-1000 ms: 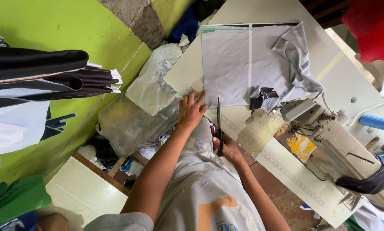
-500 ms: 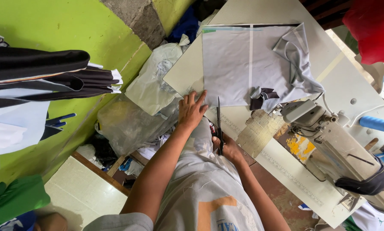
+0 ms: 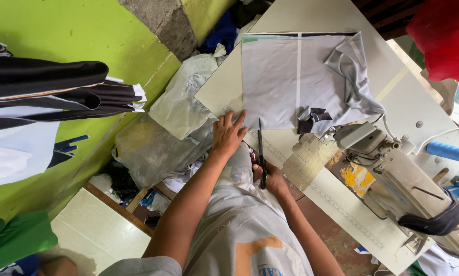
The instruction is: Cutting out fabric patterns using scissors on a sewing table in a factory setting.
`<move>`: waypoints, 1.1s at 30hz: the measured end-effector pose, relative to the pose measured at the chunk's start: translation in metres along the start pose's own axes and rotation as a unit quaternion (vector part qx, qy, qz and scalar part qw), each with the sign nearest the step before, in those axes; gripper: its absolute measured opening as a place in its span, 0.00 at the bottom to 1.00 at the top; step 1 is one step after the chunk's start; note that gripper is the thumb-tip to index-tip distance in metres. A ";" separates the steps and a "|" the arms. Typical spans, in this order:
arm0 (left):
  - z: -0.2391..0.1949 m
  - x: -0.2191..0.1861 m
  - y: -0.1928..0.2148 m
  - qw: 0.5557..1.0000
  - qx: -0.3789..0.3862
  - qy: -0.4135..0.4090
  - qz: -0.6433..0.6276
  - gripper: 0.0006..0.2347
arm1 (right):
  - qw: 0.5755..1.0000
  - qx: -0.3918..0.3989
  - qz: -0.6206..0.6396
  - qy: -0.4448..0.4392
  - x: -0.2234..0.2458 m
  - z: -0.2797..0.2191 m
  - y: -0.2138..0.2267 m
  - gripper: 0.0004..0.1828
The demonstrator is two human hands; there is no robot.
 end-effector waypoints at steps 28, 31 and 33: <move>0.001 0.001 0.000 1.000 0.013 0.000 -0.004 0.24 | 1.000 -0.005 0.007 0.007 0.009 0.038 0.010 0.36; 0.002 0.002 0.002 1.000 0.008 -0.002 0.000 0.24 | 1.000 -0.026 -0.009 0.008 0.016 0.032 0.012 0.37; 0.002 0.000 0.005 1.000 0.007 -0.005 0.001 0.24 | 0.999 -0.032 -0.021 0.005 0.031 0.018 0.013 0.35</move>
Point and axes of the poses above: each hand's wrist, its own z-axis towards the middle knuckle, its own y-axis out of the back of the hand, x = y × z, the point moved 9 cm from there along z, towards the middle knuckle, and after that the axes turned 3 degrees about -y, right-handed, at the moved point
